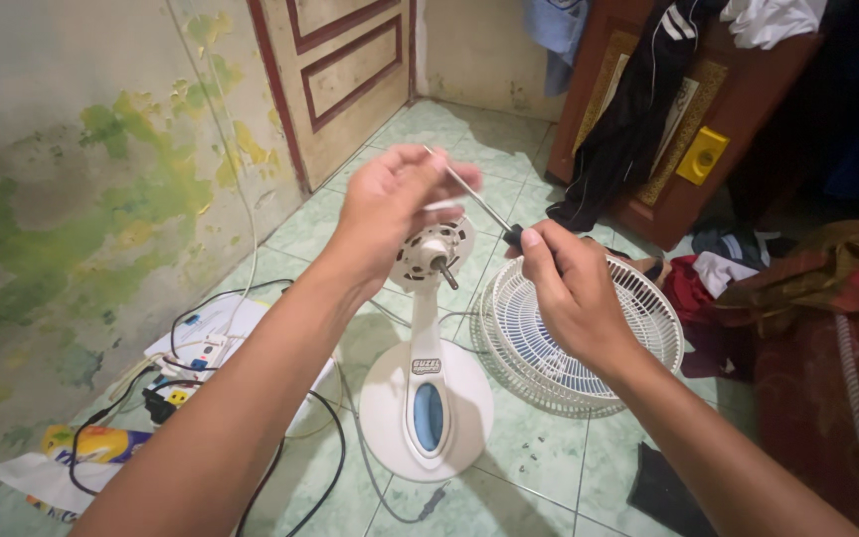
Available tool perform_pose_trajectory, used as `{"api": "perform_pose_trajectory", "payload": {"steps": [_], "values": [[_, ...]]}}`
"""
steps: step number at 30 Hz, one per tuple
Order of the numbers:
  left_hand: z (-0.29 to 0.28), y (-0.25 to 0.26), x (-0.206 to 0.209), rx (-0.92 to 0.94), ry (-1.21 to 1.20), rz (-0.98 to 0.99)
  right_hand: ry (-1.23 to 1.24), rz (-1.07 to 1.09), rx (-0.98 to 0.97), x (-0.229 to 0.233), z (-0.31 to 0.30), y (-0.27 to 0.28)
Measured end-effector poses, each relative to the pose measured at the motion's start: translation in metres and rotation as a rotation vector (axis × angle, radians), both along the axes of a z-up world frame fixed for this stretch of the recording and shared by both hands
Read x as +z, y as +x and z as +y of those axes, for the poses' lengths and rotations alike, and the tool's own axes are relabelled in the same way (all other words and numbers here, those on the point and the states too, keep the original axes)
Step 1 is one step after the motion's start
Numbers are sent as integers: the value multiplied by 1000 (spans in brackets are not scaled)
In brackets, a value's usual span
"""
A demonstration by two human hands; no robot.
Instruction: The person uses a screwdriver to remove screws from the rear housing of a standing fan. They then detach the rear grille and separate the motor housing from the fan stand, leaving the components disassembled on the floor.
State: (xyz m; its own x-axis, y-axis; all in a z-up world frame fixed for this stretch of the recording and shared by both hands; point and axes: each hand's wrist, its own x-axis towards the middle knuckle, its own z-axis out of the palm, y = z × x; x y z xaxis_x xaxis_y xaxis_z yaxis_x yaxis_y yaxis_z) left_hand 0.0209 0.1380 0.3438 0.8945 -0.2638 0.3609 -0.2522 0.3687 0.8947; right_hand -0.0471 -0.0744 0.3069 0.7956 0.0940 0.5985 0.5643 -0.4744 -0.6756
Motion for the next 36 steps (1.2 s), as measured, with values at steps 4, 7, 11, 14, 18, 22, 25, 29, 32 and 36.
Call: {"api": "perform_pose_trajectory", "payload": {"steps": [4, 7, 11, 14, 18, 22, 25, 29, 32, 36], "values": [[0, 3, 3, 113, -194, 66, 15, 19, -37, -2, -4, -1], [-6, -6, -4, 141, 79, -74, 76, 79, -20, 3, -6, -4], [-9, -16, -4, 96, 549, -434, -24, -48, -70, 11, -7, -6], [-12, -24, 1, 128, 670, -500, -2, -109, -77, 14, -7, -7], [-9, -32, 9, 132, 678, -651, 4, -128, -44, 14, -7, -8], [-3, -37, 17, 115, 727, -730, -17, 3, -115, 12, -8, -10], [-1, -41, 23, 103, 789, -660, -34, -12, -112, 12, -5, -10], [0, -46, 29, 107, 850, -769, -68, -2, -30, 16, -6, -10], [4, -48, 33, 32, 938, -732, -154, 14, 102, 20, -8, -10], [5, -52, 27, -6, 1021, -685, -226, 48, 170, 14, -5, -11]]}}
